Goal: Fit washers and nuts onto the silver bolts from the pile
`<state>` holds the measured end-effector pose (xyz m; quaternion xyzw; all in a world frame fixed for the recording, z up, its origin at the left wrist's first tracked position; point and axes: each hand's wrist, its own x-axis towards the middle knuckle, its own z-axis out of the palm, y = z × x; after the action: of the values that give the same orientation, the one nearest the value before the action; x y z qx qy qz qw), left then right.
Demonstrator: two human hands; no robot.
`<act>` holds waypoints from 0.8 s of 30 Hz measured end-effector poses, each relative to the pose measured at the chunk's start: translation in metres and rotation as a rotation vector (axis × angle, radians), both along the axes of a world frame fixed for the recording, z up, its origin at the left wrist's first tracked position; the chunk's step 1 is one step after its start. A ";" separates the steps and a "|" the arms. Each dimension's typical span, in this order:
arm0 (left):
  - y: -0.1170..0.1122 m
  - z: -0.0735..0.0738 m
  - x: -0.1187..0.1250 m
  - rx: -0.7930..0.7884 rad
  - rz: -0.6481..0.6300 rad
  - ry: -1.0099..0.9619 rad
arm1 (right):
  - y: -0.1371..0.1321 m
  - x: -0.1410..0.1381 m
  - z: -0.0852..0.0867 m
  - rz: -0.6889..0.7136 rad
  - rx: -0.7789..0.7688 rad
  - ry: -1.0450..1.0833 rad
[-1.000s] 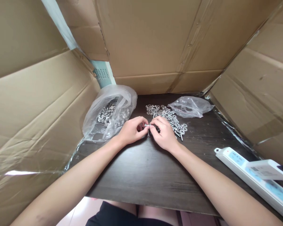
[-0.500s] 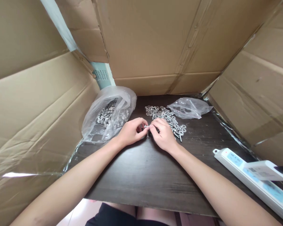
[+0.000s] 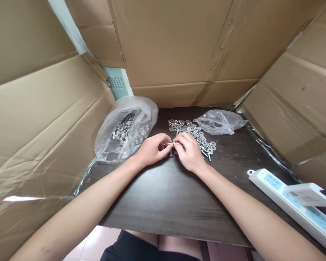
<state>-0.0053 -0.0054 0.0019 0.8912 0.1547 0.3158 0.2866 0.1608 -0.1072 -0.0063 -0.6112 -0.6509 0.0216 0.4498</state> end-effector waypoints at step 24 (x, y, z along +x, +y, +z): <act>0.000 -0.001 0.000 0.004 -0.005 -0.014 | 0.000 0.000 0.000 0.013 0.000 0.049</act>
<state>-0.0049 -0.0049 0.0007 0.8899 0.1498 0.3217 0.2867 0.1613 -0.1070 -0.0062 -0.6061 -0.6438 0.0394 0.4653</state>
